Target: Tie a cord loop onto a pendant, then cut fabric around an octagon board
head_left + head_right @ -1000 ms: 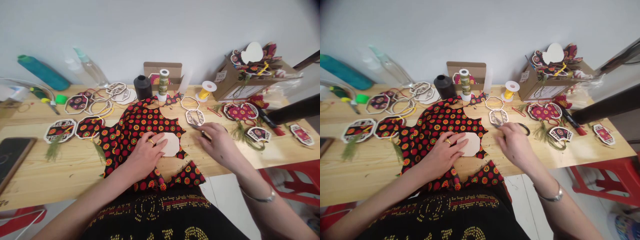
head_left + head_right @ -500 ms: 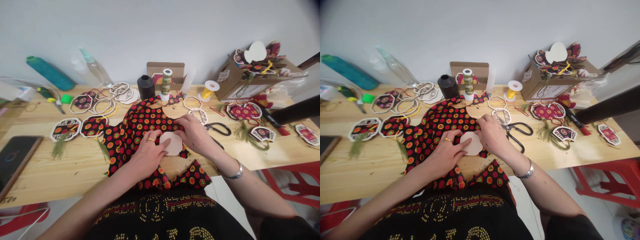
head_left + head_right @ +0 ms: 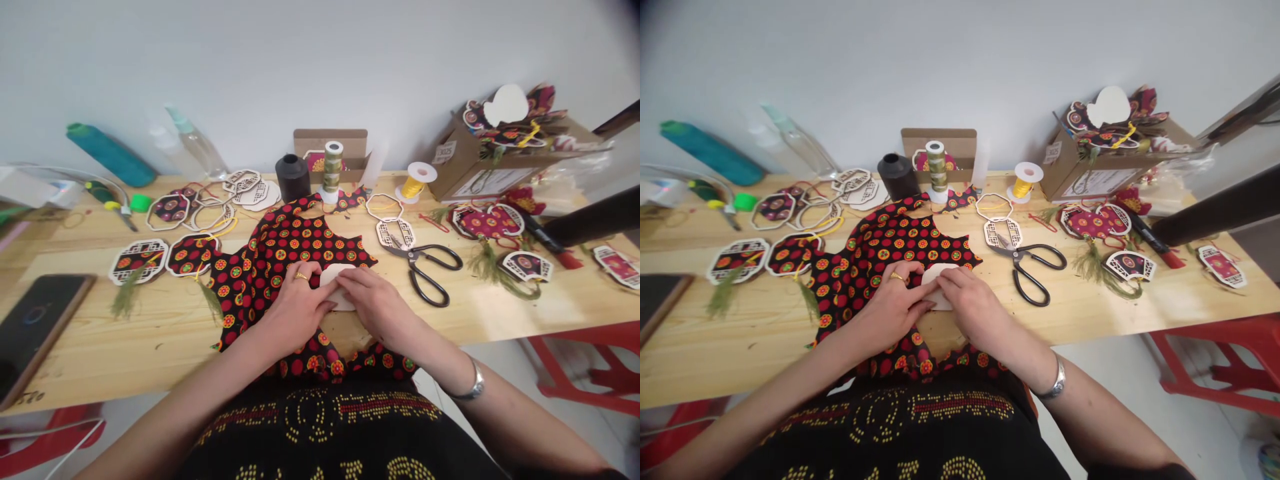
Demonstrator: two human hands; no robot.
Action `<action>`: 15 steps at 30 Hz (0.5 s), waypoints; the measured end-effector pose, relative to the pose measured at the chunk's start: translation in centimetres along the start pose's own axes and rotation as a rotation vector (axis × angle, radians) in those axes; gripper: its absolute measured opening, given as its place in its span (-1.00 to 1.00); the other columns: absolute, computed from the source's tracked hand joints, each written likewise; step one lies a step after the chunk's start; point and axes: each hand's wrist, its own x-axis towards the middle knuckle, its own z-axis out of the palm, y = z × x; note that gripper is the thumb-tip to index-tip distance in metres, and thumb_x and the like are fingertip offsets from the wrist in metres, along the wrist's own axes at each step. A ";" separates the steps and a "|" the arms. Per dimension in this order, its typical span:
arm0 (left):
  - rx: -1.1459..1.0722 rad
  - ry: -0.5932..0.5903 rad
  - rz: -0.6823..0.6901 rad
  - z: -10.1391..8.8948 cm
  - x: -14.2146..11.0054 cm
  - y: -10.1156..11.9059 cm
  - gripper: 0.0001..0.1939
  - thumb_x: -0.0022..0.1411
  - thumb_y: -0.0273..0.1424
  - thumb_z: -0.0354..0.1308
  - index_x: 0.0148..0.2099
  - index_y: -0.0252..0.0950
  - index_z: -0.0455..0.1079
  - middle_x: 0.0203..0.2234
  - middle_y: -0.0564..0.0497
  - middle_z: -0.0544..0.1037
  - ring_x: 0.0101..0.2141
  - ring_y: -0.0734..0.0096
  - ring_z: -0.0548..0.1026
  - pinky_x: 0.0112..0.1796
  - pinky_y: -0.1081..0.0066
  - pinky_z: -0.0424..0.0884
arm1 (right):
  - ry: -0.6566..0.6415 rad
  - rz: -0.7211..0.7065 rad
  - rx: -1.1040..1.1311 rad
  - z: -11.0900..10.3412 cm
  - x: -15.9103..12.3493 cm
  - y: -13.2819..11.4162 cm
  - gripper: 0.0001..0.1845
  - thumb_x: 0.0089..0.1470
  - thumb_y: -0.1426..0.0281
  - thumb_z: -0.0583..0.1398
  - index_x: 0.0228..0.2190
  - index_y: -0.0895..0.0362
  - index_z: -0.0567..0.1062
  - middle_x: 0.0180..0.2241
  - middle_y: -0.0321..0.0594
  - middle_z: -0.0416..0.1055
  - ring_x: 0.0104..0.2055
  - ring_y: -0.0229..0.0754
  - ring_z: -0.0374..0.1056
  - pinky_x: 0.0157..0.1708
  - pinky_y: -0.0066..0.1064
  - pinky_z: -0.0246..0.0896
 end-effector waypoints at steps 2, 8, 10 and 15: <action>-0.019 -0.008 0.007 -0.5 0.0 -0.1 -0.68 0.26 -0.44 0.07 0.04 -0.15 0.45 -0.03 -0.12 0.28 0.01 0.08 0.22 0.03 0.01 0.33 | 0.009 0.011 0.021 -0.1 0.1 0.1 -0.64 0.14 0.65 -0.01 -0.12 0.23 0.46 -0.10 -0.03 0.42 -0.08 -0.09 0.30 -0.03 -0.23 0.29; 0.017 0.199 -0.139 -3.2 -0.2 -1.3 -0.79 0.28 -0.33 0.07 -0.16 -0.30 0.48 -0.01 -0.13 0.43 0.00 0.16 0.39 0.06 0.14 0.33 | -0.021 0.019 0.010 0.0 -0.1 0.2 -0.67 0.13 0.64 -0.02 -0.18 0.22 0.46 -0.11 -0.03 0.39 -0.10 -0.08 0.27 -0.01 -0.22 0.26; 0.179 0.247 -0.208 -3.5 -0.2 -1.7 -0.72 0.31 -0.27 0.03 -0.14 -0.33 0.46 -0.09 -0.17 0.47 -0.03 0.10 0.40 0.05 0.09 0.30 | -0.034 0.009 0.020 0.0 -0.2 0.2 -0.68 0.12 0.64 -0.01 -0.17 0.24 0.46 -0.10 0.00 0.37 -0.08 -0.08 0.25 0.01 -0.24 0.25; 0.464 0.152 -0.316 -3.0 -0.2 -1.5 -0.52 0.27 -0.08 -0.01 -0.20 -0.45 0.45 -0.28 -0.26 0.47 -0.15 -0.01 0.40 -0.04 0.04 0.31 | -0.056 0.002 0.001 -0.2 -0.3 0.2 -0.68 0.00 0.66 0.04 -0.20 0.23 0.42 -0.11 -0.01 0.36 -0.11 -0.07 0.22 -0.02 -0.22 0.25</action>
